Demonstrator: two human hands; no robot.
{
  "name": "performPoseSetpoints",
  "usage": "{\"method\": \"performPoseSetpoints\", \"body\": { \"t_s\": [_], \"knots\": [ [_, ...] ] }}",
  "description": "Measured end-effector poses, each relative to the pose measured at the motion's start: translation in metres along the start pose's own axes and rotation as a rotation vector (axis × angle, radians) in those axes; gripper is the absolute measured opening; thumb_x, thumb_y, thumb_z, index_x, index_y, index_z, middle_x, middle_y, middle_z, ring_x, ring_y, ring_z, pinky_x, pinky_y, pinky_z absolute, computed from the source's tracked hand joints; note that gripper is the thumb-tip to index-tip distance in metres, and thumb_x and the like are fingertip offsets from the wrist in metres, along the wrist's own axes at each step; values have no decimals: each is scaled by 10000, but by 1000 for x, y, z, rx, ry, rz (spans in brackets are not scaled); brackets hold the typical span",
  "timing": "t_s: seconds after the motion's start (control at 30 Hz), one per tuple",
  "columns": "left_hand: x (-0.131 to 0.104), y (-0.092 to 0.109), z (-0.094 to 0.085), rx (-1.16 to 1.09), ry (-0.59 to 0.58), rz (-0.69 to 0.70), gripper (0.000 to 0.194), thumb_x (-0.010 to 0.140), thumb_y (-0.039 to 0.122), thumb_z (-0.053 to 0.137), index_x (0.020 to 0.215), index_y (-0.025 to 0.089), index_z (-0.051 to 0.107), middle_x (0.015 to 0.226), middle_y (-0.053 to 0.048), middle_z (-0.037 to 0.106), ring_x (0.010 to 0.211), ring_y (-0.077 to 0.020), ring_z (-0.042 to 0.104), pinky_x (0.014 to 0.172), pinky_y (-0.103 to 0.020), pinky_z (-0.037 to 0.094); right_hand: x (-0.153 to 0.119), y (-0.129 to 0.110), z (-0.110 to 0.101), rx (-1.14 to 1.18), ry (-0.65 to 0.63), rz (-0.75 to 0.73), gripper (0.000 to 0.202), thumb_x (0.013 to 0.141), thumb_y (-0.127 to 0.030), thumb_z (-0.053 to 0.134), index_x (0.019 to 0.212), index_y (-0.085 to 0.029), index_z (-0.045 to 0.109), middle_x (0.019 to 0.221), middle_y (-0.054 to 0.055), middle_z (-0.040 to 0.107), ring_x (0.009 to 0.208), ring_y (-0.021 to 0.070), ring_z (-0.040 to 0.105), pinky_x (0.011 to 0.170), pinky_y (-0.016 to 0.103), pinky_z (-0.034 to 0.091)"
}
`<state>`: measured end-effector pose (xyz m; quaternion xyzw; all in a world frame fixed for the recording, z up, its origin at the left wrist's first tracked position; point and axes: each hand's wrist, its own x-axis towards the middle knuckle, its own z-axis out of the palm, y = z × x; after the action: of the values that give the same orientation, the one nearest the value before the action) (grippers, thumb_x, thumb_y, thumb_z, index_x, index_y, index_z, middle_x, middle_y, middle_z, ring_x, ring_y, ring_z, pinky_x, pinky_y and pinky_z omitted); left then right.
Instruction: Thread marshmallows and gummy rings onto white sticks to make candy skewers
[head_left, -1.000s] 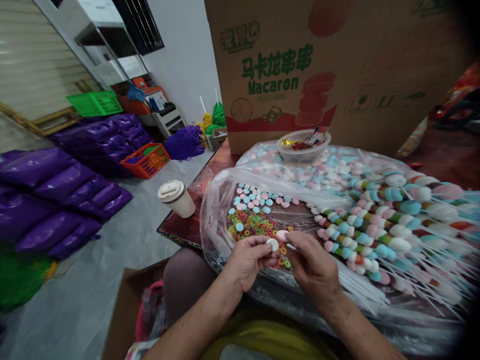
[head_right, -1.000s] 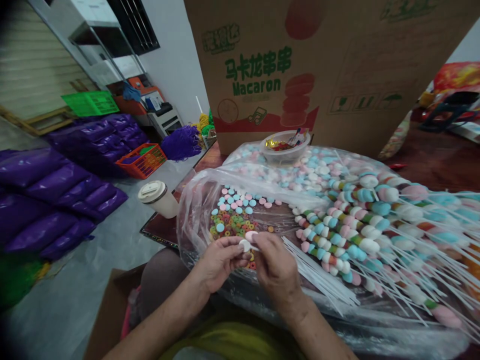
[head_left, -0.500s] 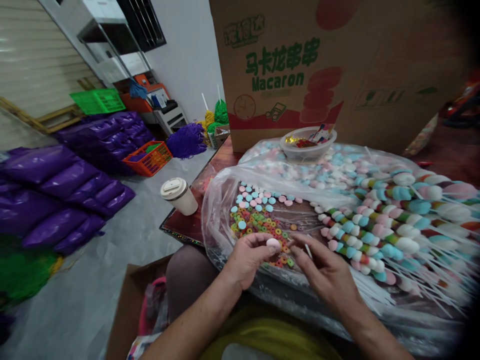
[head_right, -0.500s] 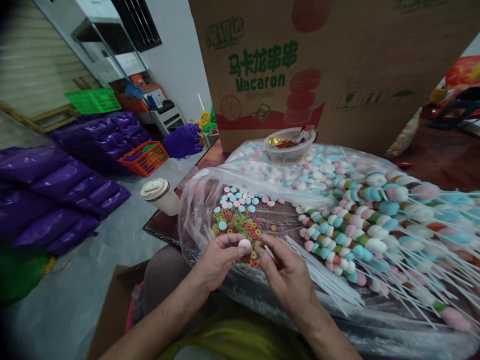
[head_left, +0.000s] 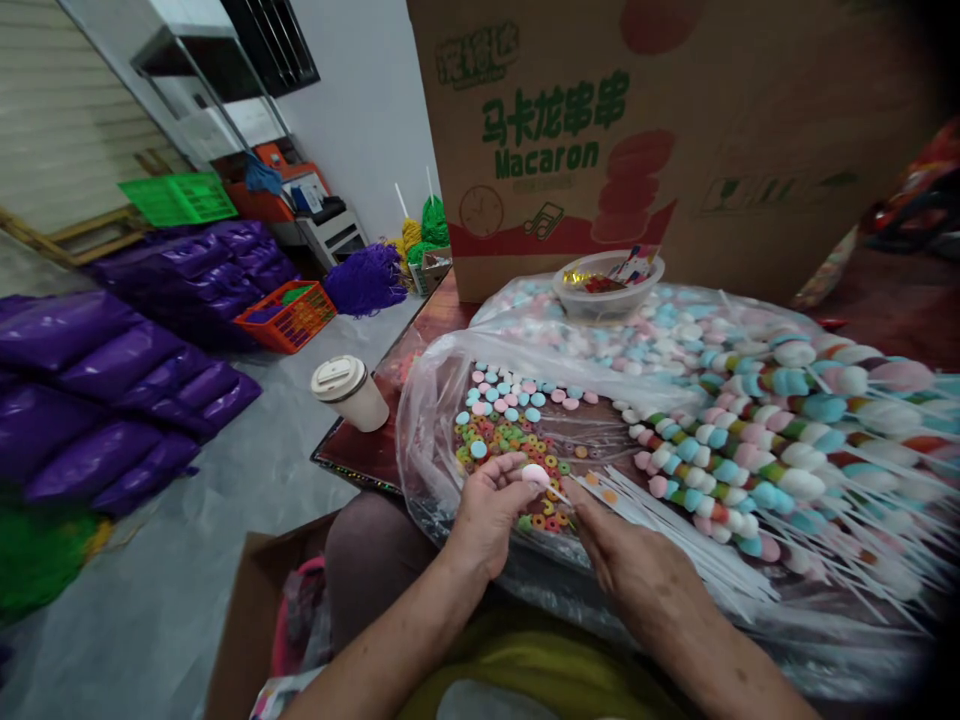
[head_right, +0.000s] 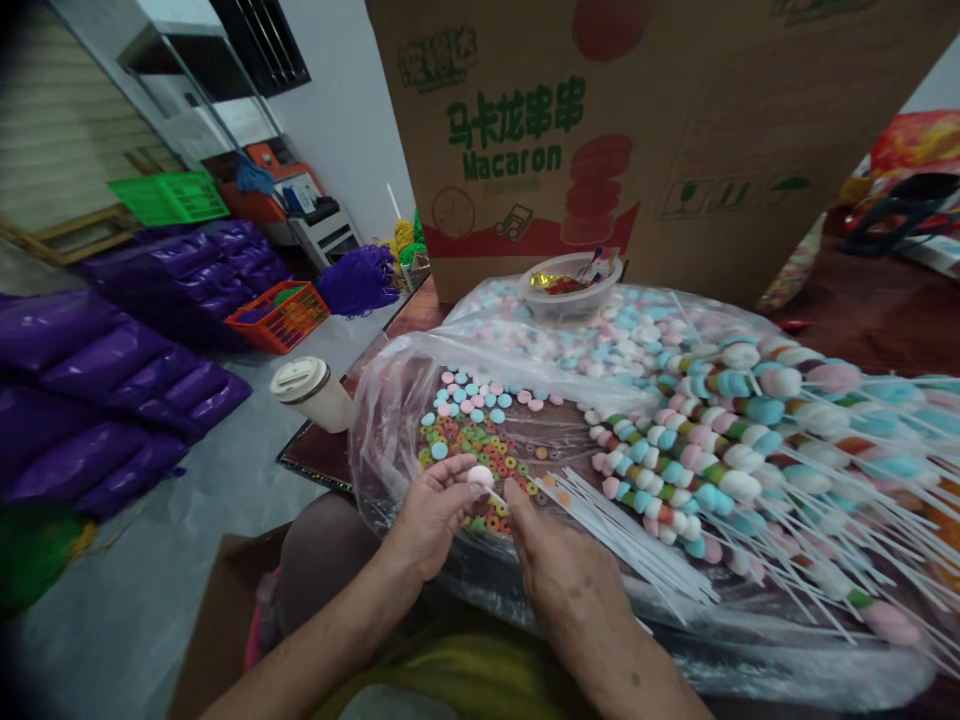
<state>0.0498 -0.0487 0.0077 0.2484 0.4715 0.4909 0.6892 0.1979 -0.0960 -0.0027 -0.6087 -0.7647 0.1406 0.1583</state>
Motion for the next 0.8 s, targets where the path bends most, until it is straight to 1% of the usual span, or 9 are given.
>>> {"method": "performPoseSetpoints", "body": {
  "t_s": [0.07,0.17,0.3,0.4,0.47,0.57,0.67,0.8],
  "knots": [
    [-1,-1,2,43,25,23,323,517,143,726,819,112,614,726,-41,643,619,-124,572,564,-245,473,1,-4,3,-97,-46,27,468,828,-237,329,1294,-216,367,832,74,684,612,207,635,471,274,429],
    [-1,-3,2,96,61,76,266,520,151,716,768,106,633,693,-30,640,597,-111,559,567,-231,465,4,-10,2,-176,-91,37,486,790,-143,342,1273,-173,390,838,86,679,612,188,634,489,257,416],
    [1,-8,-2,169,92,166,227,538,173,700,752,121,647,671,-16,637,598,-111,552,582,-228,453,5,-16,-1,-256,-145,46,492,767,-93,358,1244,-202,412,801,53,681,629,187,640,454,244,368],
    [4,-13,-4,249,103,228,207,562,174,679,761,130,651,660,-11,633,603,-111,548,584,-216,441,5,-20,-2,-343,-128,68,489,759,-93,372,1228,-224,425,771,50,681,576,190,638,397,243,311],
    [4,-16,-6,318,104,273,194,583,172,660,773,135,650,663,-10,633,606,-109,549,586,-206,437,5,-23,-4,-388,-129,79,493,748,-87,389,1218,-231,432,759,52,679,551,183,634,380,235,294],
    [3,-20,-7,446,107,364,184,624,163,615,804,138,644,707,-17,644,629,-111,561,605,-206,443,5,-30,-8,-434,-148,92,494,737,-73,414,1206,-227,427,728,48,674,546,161,632,390,203,319],
    [1,-25,-8,559,112,442,185,657,157,571,827,142,642,761,-32,655,677,-125,578,647,-227,458,7,-39,-12,-468,-146,108,444,768,-87,412,1195,-207,412,710,52,669,548,152,634,424,186,363],
    [2,-33,-9,605,158,478,191,667,152,549,828,146,651,806,-47,662,743,-143,590,716,-257,465,15,-51,-9,-473,-157,131,348,812,-105,378,1148,-176,435,717,73,661,576,167,642,462,202,405]
  ]
}}
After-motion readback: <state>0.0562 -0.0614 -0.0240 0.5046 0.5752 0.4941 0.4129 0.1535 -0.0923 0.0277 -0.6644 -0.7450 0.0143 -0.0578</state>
